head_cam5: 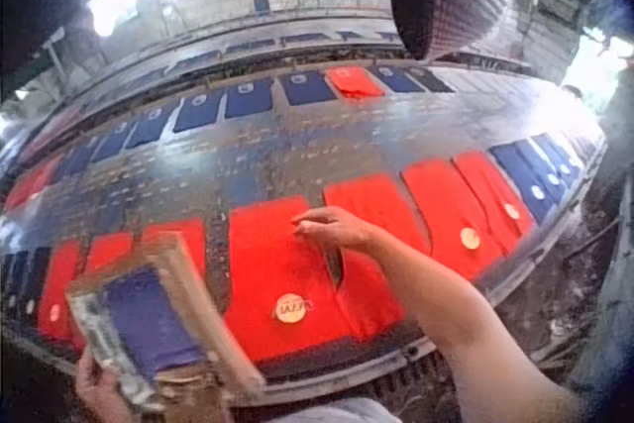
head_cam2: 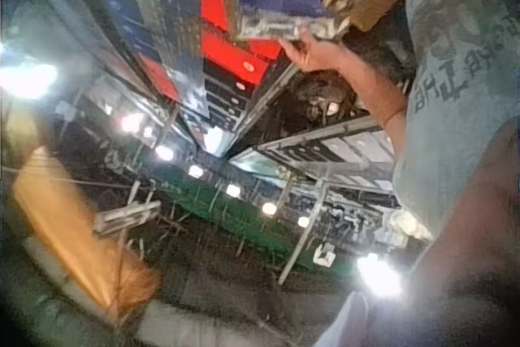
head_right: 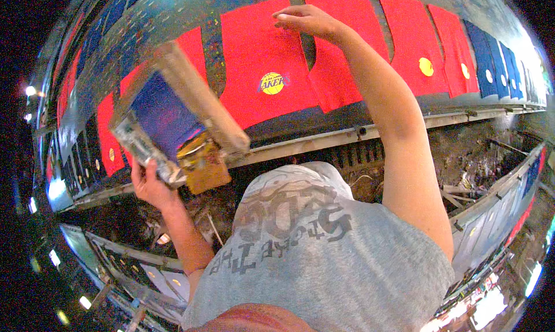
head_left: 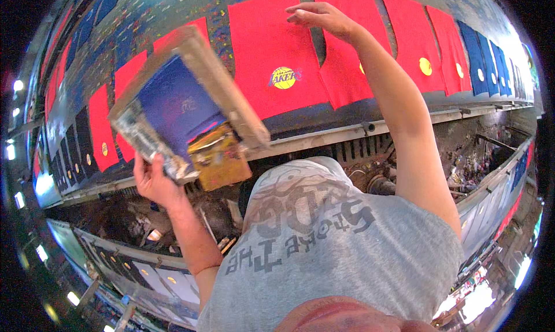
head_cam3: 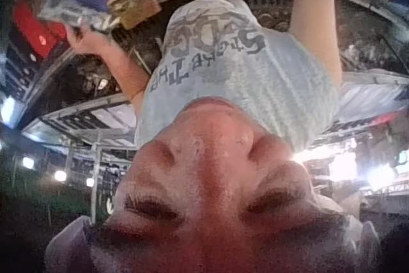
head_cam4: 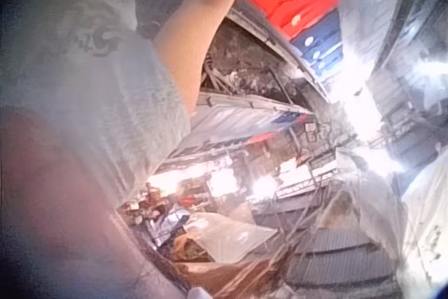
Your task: The person uses a squeegee to apply purple ink through a screen-printing frame onto a series of red and blue shirts laid out on a table. The shirts feature a circular logo and are processed one at a time in sequence.
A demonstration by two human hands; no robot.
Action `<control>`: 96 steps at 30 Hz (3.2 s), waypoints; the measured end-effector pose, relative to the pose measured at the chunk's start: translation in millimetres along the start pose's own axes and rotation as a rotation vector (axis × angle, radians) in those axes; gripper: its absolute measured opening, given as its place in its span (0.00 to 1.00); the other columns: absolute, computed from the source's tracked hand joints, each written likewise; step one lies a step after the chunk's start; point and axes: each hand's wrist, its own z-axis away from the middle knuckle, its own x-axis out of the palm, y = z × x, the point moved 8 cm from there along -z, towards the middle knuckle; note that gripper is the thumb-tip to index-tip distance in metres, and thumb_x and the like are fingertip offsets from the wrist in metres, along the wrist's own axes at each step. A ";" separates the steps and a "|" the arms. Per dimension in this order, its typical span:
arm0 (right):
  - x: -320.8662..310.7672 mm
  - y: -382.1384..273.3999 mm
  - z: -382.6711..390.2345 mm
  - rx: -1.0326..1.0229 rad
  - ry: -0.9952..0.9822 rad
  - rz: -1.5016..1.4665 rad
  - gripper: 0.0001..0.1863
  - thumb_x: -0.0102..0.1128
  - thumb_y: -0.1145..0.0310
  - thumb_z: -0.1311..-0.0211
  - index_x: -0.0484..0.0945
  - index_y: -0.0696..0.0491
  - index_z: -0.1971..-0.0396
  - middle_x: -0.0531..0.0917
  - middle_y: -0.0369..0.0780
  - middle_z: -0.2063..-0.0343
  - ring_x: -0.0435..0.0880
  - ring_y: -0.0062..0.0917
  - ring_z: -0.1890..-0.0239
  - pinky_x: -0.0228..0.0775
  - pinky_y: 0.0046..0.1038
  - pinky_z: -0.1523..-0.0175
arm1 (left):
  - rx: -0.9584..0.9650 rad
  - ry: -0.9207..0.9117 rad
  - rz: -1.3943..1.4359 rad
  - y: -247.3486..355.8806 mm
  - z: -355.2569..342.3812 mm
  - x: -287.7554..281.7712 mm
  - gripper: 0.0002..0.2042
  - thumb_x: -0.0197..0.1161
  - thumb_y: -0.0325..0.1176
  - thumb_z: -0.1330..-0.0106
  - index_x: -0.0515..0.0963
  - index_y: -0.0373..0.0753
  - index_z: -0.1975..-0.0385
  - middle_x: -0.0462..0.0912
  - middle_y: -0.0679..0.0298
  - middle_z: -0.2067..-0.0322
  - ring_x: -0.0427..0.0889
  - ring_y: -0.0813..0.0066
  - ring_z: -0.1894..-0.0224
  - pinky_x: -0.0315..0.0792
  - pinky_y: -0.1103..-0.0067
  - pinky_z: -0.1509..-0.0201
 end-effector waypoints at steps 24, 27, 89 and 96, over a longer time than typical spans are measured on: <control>-42.7 10.0 150.7 0.034 0.493 1.287 0.46 0.49 0.33 0.15 0.63 0.52 0.14 0.63 0.50 0.14 0.57 0.54 0.12 0.49 0.52 0.11 | 0.035 0.015 0.103 -7.1 -9.5 -29.7 0.28 0.69 0.13 0.32 0.79 0.22 0.30 0.89 0.49 0.40 0.89 0.64 0.44 0.83 0.68 0.35; -19.2 40.5 136.3 0.107 0.336 1.235 0.46 0.49 0.32 0.16 0.64 0.51 0.14 0.62 0.49 0.13 0.56 0.53 0.11 0.48 0.53 0.10 | 0.006 0.042 0.130 -5.9 23.1 -17.0 0.29 0.69 0.13 0.33 0.79 0.23 0.29 0.89 0.50 0.41 0.90 0.64 0.44 0.83 0.68 0.35; -80.8 14.2 384.8 0.084 0.489 0.163 0.40 0.74 0.63 0.27 0.70 0.57 0.19 0.75 0.52 0.23 0.73 0.44 0.20 0.65 0.46 0.19 | -0.283 -0.490 0.113 -82.6 255.2 378.8 0.33 0.71 0.08 0.35 0.75 0.21 0.27 0.81 0.45 0.28 0.84 0.61 0.30 0.80 0.68 0.24; -38.3 -34.0 357.2 -0.253 0.190 0.773 0.32 0.75 0.68 0.42 0.85 0.49 0.35 0.81 0.46 0.30 0.80 0.46 0.28 0.76 0.49 0.28 | -0.287 -0.497 0.095 -81.5 255.0 380.5 0.32 0.70 0.08 0.34 0.75 0.20 0.27 0.81 0.44 0.29 0.85 0.60 0.31 0.81 0.68 0.24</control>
